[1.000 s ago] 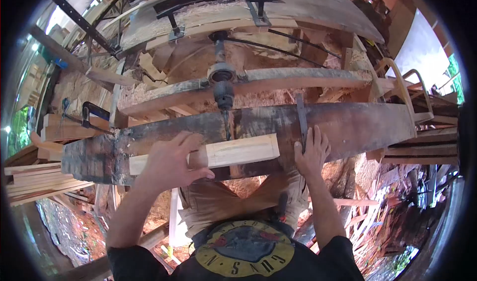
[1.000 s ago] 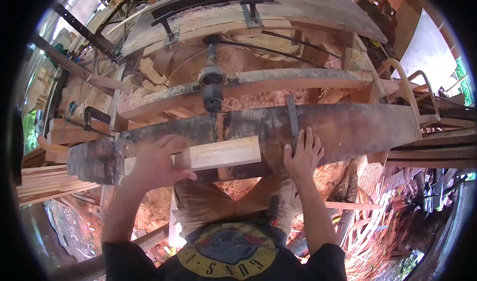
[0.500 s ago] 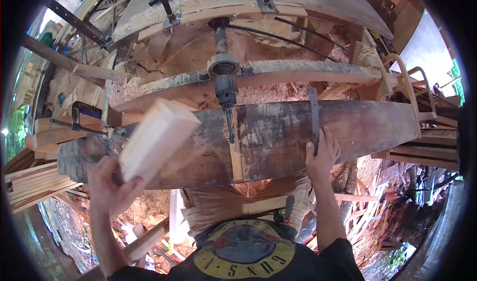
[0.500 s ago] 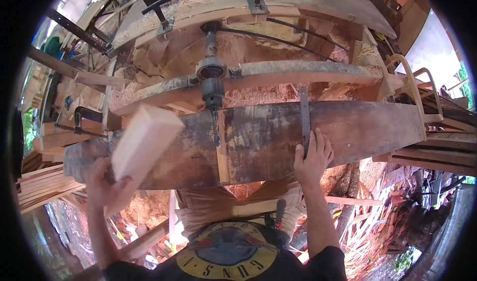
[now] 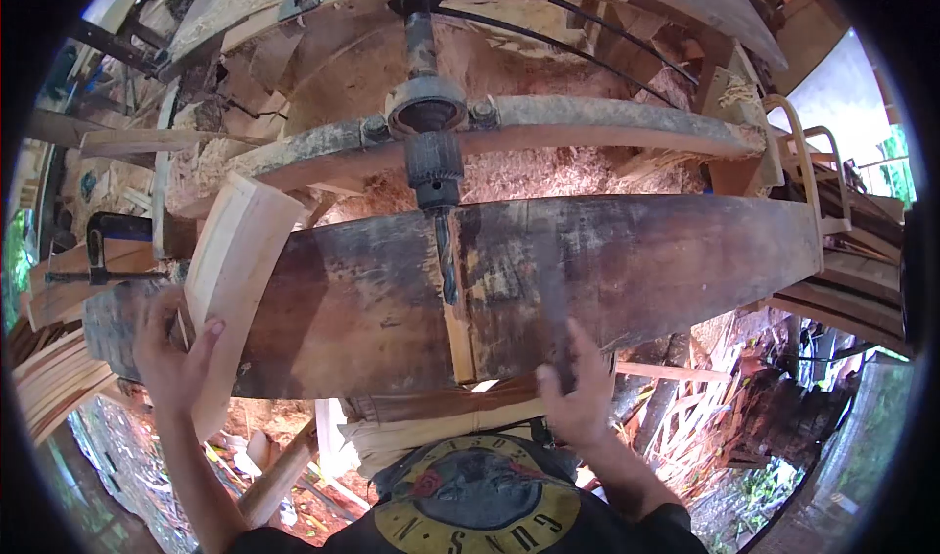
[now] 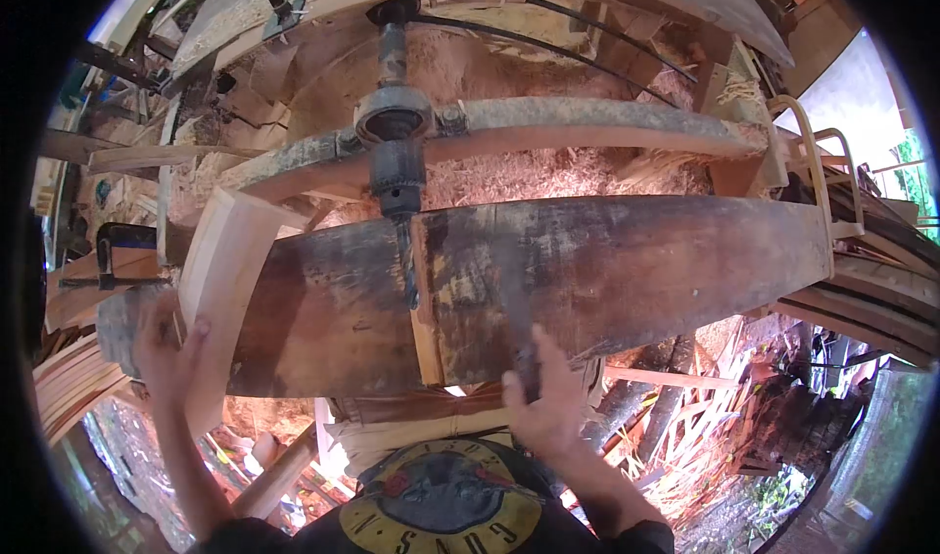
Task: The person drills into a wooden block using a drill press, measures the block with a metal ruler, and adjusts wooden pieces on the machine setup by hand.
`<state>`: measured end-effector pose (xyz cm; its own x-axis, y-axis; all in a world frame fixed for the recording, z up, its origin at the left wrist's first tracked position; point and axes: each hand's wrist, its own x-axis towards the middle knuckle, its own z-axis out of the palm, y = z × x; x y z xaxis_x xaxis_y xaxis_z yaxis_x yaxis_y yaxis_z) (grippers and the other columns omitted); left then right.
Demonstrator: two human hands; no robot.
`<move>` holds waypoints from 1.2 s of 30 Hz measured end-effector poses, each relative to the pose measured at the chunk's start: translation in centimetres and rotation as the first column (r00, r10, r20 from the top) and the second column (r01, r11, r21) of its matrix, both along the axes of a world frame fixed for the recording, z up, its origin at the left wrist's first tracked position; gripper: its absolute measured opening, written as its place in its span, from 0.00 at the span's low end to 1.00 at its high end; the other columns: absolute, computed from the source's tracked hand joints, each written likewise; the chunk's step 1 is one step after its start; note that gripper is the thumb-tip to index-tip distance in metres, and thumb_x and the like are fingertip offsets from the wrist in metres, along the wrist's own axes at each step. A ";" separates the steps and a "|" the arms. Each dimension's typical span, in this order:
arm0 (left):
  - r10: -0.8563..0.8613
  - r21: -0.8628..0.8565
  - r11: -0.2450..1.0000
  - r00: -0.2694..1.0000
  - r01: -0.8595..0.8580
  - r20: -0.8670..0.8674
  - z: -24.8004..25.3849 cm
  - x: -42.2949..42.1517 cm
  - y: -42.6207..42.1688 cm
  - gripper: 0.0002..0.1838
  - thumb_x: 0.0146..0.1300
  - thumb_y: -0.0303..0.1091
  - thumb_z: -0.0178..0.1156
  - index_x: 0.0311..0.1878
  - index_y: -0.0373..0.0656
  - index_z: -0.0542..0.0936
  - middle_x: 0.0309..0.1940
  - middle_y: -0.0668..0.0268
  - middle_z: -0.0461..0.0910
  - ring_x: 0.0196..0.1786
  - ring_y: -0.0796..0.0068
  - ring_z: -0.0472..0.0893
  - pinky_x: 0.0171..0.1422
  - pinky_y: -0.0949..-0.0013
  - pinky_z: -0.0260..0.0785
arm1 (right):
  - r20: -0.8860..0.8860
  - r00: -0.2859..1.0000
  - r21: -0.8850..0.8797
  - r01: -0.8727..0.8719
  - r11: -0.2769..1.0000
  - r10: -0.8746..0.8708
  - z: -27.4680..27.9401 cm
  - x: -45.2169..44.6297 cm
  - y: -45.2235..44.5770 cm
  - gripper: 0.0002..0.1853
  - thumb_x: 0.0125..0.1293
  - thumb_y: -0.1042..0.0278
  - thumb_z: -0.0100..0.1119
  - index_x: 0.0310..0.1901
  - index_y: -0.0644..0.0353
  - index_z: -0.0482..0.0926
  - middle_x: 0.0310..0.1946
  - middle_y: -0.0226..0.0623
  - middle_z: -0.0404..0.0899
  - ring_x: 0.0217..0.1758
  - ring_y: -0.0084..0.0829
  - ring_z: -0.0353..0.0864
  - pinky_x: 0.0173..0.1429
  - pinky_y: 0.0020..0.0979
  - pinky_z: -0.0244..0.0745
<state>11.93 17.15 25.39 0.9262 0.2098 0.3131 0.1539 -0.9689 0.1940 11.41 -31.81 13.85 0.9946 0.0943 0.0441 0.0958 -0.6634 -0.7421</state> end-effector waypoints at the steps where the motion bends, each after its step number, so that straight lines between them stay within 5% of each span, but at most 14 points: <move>1: -0.017 0.025 1.000 0.997 0.016 0.074 -0.1 0.0 -0.4 0.27 0.59 0.42 0.79 0.56 0.37 0.84 0.42 0.55 0.83 0.41 0.58 0.83 0.48 0.59 0.76 | 0.004 0.999 -0.033 -0.048 0.998 0.048 1.1 0.0 1.4 0.36 0.66 0.74 0.68 0.76 0.66 0.69 0.48 0.51 0.81 0.43 0.48 0.87 0.48 0.43 0.83; 4: 0.098 -0.246 0.968 0.969 -0.041 0.227 -1.1 -1.5 -2.0 0.21 0.65 0.38 0.73 0.57 0.37 0.83 0.41 0.58 0.81 0.39 0.63 0.81 0.45 0.63 0.73 | -0.079 0.994 -0.052 -0.082 0.995 0.078 2.5 0.0 3.4 0.37 0.64 0.74 0.68 0.76 0.65 0.70 0.47 0.53 0.80 0.43 0.54 0.86 0.45 0.46 0.83; 6: -0.103 -0.332 0.930 0.980 0.156 0.171 -2.3 -1.9 -4.8 0.15 0.68 0.34 0.69 0.53 0.36 0.84 0.40 0.59 0.82 0.38 0.67 0.79 0.43 0.67 0.71 | -0.115 0.990 -0.033 -0.082 0.996 0.078 2.5 0.2 3.6 0.37 0.63 0.73 0.69 0.75 0.65 0.70 0.46 0.53 0.80 0.43 0.55 0.86 0.44 0.47 0.83; 12: -0.443 -0.574 0.734 0.896 0.364 0.002 -7.2 -1.1 -14.3 0.10 0.64 0.26 0.68 0.49 0.38 0.85 0.39 0.59 0.85 0.33 0.65 0.82 0.37 0.65 0.73 | -0.131 0.990 0.051 -0.050 0.997 0.056 1.8 0.7 3.7 0.34 0.64 0.75 0.69 0.73 0.64 0.72 0.47 0.51 0.82 0.45 0.50 0.87 0.48 0.44 0.84; 15: -0.381 -0.786 0.599 0.918 0.154 -0.110 -7.5 -1.8 -18.0 0.10 0.65 0.24 0.64 0.49 0.37 0.84 0.40 0.57 0.85 0.36 0.63 0.83 0.41 0.63 0.74 | -0.251 0.968 0.178 0.039 0.983 0.008 1.0 0.5 3.5 0.33 0.65 0.75 0.69 0.72 0.65 0.72 0.50 0.51 0.84 0.47 0.44 0.89 0.52 0.40 0.84; 18: -0.324 -0.798 0.581 0.945 0.162 -0.044 -9.1 -2.3 -18.2 0.09 0.69 0.24 0.61 0.50 0.36 0.83 0.39 0.56 0.83 0.38 0.62 0.83 0.45 0.61 0.75 | -0.347 0.938 0.285 0.115 0.952 -0.009 1.3 0.8 3.6 0.32 0.66 0.76 0.68 0.72 0.66 0.71 0.52 0.51 0.85 0.49 0.40 0.89 0.56 0.37 0.84; 21: -0.242 -0.861 0.509 0.957 -0.013 -0.158 -9.4 -2.1 -17.7 0.10 0.70 0.24 0.59 0.51 0.35 0.84 0.39 0.55 0.82 0.41 0.59 0.83 0.50 0.60 0.76 | -0.422 0.906 0.360 0.185 0.914 -0.017 2.7 0.7 3.9 0.32 0.67 0.76 0.68 0.72 0.66 0.70 0.53 0.50 0.84 0.50 0.40 0.89 0.56 0.38 0.84; 24: -0.239 -0.807 0.586 0.967 0.073 -0.086 -9.4 -1.1 -17.6 0.12 0.77 0.26 0.57 0.56 0.34 0.84 0.36 0.68 0.78 0.40 0.78 0.84 0.46 0.69 0.78 | -0.309 0.950 0.312 0.136 0.940 -0.035 1.8 0.2 4.0 0.33 0.67 0.75 0.66 0.73 0.67 0.69 0.56 0.52 0.82 0.53 0.45 0.88 0.58 0.41 0.83; 27: -0.147 -0.899 0.435 0.982 -0.046 -0.121 -8.4 -0.7 -18.2 0.12 0.77 0.28 0.60 0.57 0.33 0.84 0.38 0.67 0.80 0.38 0.76 0.84 0.45 0.69 0.78 | -0.102 0.994 0.029 0.035 0.999 -0.032 1.0 1.1 3.6 0.33 0.66 0.73 0.65 0.72 0.67 0.69 0.57 0.53 0.80 0.56 0.51 0.85 0.60 0.46 0.81; 32: -0.091 -0.986 -0.070 0.985 -0.152 -0.146 -9.6 -0.9 -17.8 0.10 0.76 0.31 0.65 0.54 0.37 0.84 0.41 0.64 0.85 0.36 0.79 0.83 0.41 0.73 0.75 | 0.123 0.992 -0.206 -0.001 0.979 0.027 1.4 2.3 2.3 0.30 0.65 0.72 0.65 0.69 0.66 0.73 0.57 0.53 0.78 0.55 0.56 0.82 0.59 0.51 0.80; 35: -0.083 -0.946 -0.290 0.989 -0.143 -0.124 -9.8 -1.1 -18.7 0.09 0.76 0.34 0.66 0.52 0.41 0.82 0.42 0.64 0.86 0.33 0.82 0.80 0.38 0.77 0.72 | 0.365 0.928 -0.255 0.026 0.967 0.072 2.2 2.2 2.5 0.25 0.65 0.74 0.66 0.64 0.66 0.77 0.54 0.48 0.81 0.50 0.45 0.85 0.55 0.44 0.82; 36: -0.077 -0.927 -0.352 0.991 -0.132 -0.112 -9.9 -1.2 -19.1 0.08 0.76 0.35 0.66 0.52 0.43 0.81 0.42 0.65 0.86 0.31 0.82 0.78 0.37 0.78 0.70 | 0.218 0.975 -0.073 -0.023 0.997 0.038 2.6 1.7 2.8 0.23 0.67 0.74 0.66 0.63 0.66 0.78 0.52 0.45 0.82 0.49 0.40 0.85 0.53 0.40 0.82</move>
<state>10.72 -1.96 15.50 0.8999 0.1468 -0.4105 0.2867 0.5101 0.8109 13.06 -29.01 16.42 0.9580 0.1348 0.2531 0.2720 -0.7067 -0.6532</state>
